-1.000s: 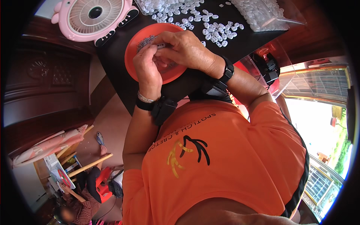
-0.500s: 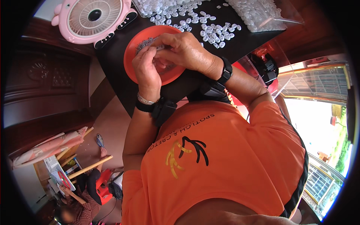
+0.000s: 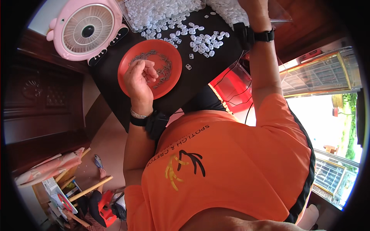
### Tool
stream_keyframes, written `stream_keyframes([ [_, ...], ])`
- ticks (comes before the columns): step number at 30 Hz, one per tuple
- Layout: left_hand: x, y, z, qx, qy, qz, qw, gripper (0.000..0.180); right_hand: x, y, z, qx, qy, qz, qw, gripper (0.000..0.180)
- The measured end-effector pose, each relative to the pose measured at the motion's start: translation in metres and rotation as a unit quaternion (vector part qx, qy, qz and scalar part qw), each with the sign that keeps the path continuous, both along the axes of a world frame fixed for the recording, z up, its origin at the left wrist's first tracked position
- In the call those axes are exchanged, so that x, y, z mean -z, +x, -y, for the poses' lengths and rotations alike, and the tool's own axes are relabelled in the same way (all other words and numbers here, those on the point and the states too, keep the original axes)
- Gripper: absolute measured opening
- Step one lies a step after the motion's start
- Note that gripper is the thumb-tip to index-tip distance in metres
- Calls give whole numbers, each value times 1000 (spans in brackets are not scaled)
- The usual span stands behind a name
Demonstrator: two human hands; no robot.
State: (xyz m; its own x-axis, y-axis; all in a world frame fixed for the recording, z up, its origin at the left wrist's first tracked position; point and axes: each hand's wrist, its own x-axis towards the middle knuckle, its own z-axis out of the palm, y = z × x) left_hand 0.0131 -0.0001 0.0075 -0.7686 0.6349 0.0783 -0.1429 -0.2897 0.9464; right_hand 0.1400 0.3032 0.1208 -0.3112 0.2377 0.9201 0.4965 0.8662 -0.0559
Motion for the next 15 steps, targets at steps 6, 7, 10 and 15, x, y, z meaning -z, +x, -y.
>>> stream_keyframes([
  [6,2,-3,-1,7,11,2,1000,25,21,-10,27,-112,-170,74,976,22],
  [7,1,-2,-2,9,1,2,1000,25,32,-14,30,-140,-257,115,949,21],
  [10,3,-2,1,-7,-13,9,1000,25,74,-33,21,-178,-173,280,927,19],
  [15,3,-5,1,-4,5,19,1000,25,109,-37,4,-128,-213,388,888,24],
])
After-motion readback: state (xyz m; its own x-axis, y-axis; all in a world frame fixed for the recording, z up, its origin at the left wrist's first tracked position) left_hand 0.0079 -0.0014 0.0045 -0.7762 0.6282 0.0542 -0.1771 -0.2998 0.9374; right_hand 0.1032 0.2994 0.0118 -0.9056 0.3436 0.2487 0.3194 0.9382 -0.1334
